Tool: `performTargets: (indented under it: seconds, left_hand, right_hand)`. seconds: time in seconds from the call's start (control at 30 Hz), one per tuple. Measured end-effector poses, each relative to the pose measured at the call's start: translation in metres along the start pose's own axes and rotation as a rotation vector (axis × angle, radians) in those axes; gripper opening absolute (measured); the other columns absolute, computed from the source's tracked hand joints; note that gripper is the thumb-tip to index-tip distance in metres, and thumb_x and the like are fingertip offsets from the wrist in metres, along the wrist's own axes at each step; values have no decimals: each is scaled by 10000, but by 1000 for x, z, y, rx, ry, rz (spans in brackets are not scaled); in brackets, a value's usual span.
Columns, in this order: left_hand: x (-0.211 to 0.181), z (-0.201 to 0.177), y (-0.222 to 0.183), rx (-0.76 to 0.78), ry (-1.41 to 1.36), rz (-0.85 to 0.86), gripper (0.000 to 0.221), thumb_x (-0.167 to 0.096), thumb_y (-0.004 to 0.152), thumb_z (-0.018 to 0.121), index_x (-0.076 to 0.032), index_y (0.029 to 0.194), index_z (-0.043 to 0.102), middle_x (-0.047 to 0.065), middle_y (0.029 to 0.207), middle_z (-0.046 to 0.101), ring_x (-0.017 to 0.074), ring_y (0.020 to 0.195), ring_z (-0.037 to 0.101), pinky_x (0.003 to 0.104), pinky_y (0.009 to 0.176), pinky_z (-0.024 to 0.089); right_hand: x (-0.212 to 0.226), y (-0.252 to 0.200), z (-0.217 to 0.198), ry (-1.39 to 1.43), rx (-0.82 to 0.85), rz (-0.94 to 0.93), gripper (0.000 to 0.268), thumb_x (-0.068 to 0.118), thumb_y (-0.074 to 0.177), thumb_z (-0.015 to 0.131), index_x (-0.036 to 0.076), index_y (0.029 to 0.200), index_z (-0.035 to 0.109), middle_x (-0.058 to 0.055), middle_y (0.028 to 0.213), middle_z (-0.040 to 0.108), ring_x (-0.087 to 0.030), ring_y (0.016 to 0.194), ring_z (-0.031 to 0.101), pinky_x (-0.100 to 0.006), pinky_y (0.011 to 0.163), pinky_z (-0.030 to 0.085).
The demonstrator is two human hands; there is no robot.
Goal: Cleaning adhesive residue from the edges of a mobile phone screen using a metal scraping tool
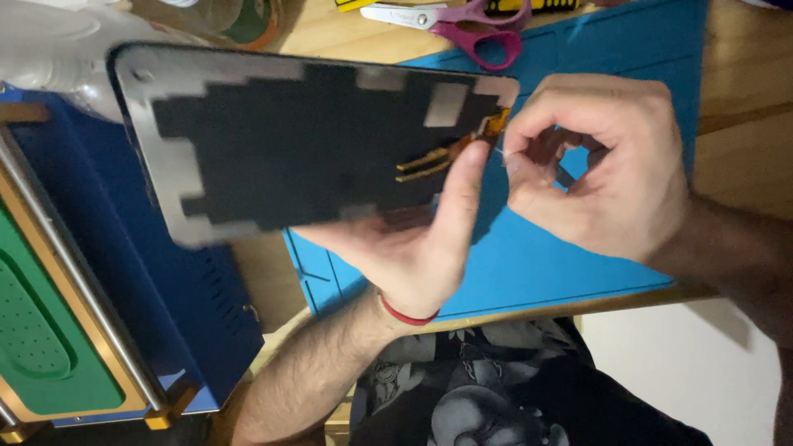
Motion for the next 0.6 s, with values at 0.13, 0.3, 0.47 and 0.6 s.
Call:
performTargets:
  seconds: [0.13,0.3,0.47,0.6]
  left_hand:
    - [-7,-12,9,-217,-362,-62,1126,77,880,935,-164,1707,210,188,1767,464,212,1531,565,513,1477,465]
    - [-8,-16,14,-242,-343,-40,1173,51,845,960,-129,1730,211,173,1789,445,229,1610,521,509,1524,423]
    - [-12,-23,21,-218,-336,-35,1202,-27,866,956,-107,1770,167,156,1825,395,240,1676,456,488,1580,326]
    - [-11,-21,23,-182,-436,-111,1173,15,843,946,-105,1750,213,186,1770,457,277,1586,550,518,1460,494]
  right_hand:
    - [4,2,-8,5,-5,1,123,-158,919,686,-46,876,664,-127,818,635,-210,708,571,-312,660,452]
    - [0,0,-20,17,-51,61,138,-196,971,688,-80,900,659,-151,861,635,-218,766,563,-308,670,397]
    - [-7,-3,-34,-2,-40,24,138,-208,1036,672,-125,930,646,-198,904,636,-248,790,555,-340,705,391]
    - [-52,-12,-43,175,-119,141,41,-169,1110,591,-153,1072,582,-210,896,537,-242,754,484,-335,724,396]
Point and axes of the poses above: each hand's wrist, its own y-axis towards the middle knuckle, its own z-axis out of the palm, x = y × z, the point moved 7 cm from there along y, towards the middle knuckle
